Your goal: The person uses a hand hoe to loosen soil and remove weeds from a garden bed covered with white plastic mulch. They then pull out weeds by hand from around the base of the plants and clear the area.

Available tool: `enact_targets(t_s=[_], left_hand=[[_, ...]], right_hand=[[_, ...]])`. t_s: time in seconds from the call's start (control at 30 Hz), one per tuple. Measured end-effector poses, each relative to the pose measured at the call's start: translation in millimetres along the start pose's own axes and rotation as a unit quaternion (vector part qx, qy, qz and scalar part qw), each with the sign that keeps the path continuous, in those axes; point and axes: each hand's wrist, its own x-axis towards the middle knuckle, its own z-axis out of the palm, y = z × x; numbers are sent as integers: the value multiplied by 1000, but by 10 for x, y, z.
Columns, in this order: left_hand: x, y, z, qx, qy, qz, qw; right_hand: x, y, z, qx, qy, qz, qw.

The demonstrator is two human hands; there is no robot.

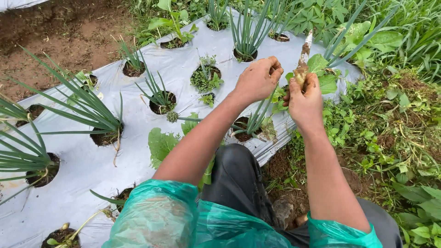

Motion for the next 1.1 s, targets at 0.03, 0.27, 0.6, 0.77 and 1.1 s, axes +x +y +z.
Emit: enact_targets(t_s=[0.03, 0.27, 0.6, 0.77, 1.1], left_hand=[[-5, -30, -165, 0, 0, 2, 1000], [45, -516, -947, 46, 5, -58, 997], [-84, -1880, -1113, 124, -124, -177, 968], [-110, -2710, -825, 135, -137, -172, 966], [-281, -3072, -535, 171, -162, -131, 963]], right_hand=[[-1, -83, 87, 0, 1, -2, 1000], [58, -442, 853, 83, -75, 25, 993], [-181, -64, 2059, 203, -51, 186, 960], [-111, 328, 2147, 118, -24, 269, 956], [224, 1266, 2289, -26, 7, 335, 942]])
